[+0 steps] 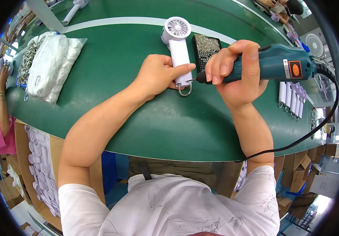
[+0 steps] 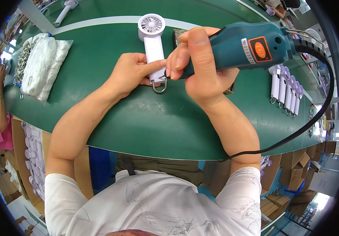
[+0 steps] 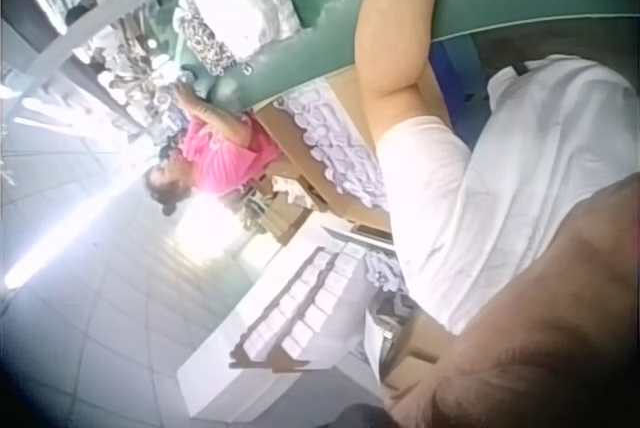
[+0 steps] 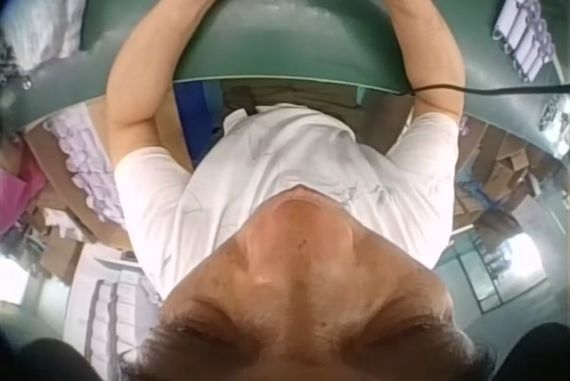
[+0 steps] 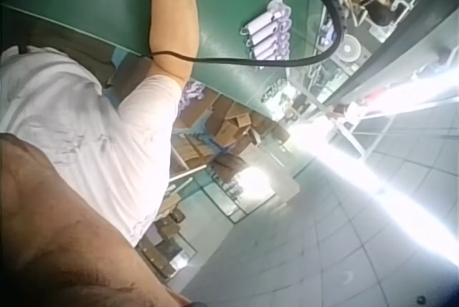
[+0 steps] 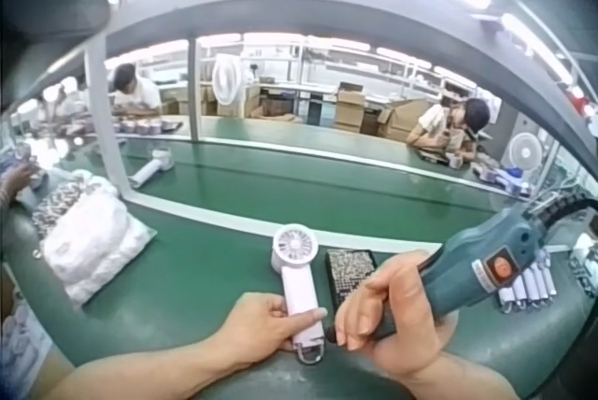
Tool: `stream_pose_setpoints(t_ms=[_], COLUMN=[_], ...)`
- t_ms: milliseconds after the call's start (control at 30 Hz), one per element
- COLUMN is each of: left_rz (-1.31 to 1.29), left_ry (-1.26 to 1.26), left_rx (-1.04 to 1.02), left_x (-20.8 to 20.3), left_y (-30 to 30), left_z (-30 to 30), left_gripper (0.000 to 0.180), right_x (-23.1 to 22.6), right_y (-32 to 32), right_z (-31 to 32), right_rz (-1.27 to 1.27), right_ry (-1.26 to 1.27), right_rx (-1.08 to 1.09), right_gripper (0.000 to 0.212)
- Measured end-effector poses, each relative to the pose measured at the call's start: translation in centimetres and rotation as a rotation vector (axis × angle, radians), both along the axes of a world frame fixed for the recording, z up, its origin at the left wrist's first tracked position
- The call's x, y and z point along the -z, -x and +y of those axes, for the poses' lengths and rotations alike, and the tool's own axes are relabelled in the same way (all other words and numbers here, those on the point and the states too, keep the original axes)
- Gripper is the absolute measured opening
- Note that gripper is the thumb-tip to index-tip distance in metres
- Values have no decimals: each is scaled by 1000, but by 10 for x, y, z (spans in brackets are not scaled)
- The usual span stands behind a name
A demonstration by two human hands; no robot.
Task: The person assembles handheld fans by driving screws into each fan housing with an electric screwdriver and placing the fans onto the conveyor belt.
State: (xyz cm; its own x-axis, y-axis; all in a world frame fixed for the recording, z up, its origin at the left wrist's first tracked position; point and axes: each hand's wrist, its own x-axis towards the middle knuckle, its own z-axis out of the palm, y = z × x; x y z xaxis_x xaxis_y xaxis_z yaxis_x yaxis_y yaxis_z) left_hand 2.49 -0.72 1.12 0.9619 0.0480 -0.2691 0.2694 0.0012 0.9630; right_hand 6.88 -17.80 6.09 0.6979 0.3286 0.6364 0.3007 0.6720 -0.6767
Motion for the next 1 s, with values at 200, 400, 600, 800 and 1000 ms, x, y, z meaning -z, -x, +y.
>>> stream_pose_setpoints(t_ms=[200, 400, 600, 800, 1000], left_rz=[-77, -98, -144, -157, -269], left_ry=[42, 34, -140, -242, -621], left_rx=[-52, -78, -55, -63, -215], left_x=[7, 12, 13, 1, -14], left_y=[0, 0, -4, 0, 24], left_z=[-2, -5, -5, -3, 4], left_gripper=[39, 39, 38, 38, 39], right_x=[0, 6, 7, 5, -44], right_y=[7, 15, 10, 13, 21], right_z=[4, 7, 3, 3, -25], right_rz=[-41, -37, -185, -240, -93], right_ry=[67, 141, 164, 183, 50], right_rx=[-2, 1, -102, -79, -114], right_gripper=[12, 5, 10, 9, 16])
